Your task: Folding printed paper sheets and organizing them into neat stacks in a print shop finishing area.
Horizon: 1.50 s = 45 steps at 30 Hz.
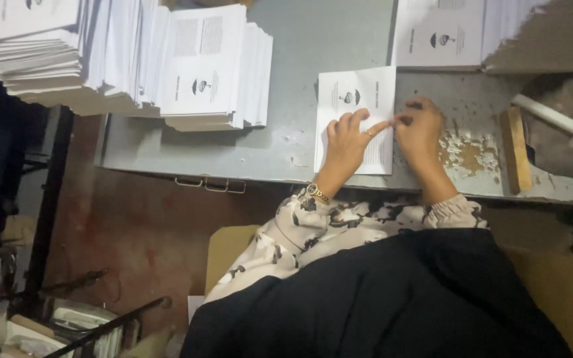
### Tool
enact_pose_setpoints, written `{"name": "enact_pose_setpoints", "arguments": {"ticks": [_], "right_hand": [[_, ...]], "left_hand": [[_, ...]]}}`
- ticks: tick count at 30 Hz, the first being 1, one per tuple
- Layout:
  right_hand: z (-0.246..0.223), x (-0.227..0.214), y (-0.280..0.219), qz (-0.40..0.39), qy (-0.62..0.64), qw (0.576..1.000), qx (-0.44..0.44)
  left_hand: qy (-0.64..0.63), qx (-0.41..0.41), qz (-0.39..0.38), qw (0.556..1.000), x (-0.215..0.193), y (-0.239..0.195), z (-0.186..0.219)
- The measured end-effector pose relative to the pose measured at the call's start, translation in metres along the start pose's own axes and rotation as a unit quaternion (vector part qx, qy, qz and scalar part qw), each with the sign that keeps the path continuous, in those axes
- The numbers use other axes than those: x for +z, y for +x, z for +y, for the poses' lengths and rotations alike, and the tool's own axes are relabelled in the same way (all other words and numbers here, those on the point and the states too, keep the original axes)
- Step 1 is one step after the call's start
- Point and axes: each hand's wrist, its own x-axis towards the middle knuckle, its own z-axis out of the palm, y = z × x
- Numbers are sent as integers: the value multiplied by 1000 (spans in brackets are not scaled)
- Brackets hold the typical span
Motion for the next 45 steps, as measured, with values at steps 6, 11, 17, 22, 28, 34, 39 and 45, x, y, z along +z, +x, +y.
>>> {"name": "enact_pose_setpoints", "arguments": {"ticks": [6,11,17,22,28,34,39,45], "right_hand": [[2,-18,-9,16,-45,999,-19],[40,-114,-23,90,-184,966,156],[43,-139,-53,75,3,996,47],[-26,-121,-38,11,-52,979,-197],[-18,-63,-8,23,-2,960,-279],[-23,-78,-19,-20,0,943,-333],[-48,-128,-67,-23,94,918,-384],[-30,-125,-95,-56,100,922,-371]], "left_hand": [[63,25,31,997,8,3,-1],[64,24,-22,997,-29,8,9],[50,17,-32,998,-28,9,4],[26,14,-31,999,-27,7,2],[0,-15,10,1000,12,4,-7],[5,-32,-9,999,20,3,-7],[36,-27,26,999,29,5,-9],[14,-19,9,1000,3,1,-2]]}}
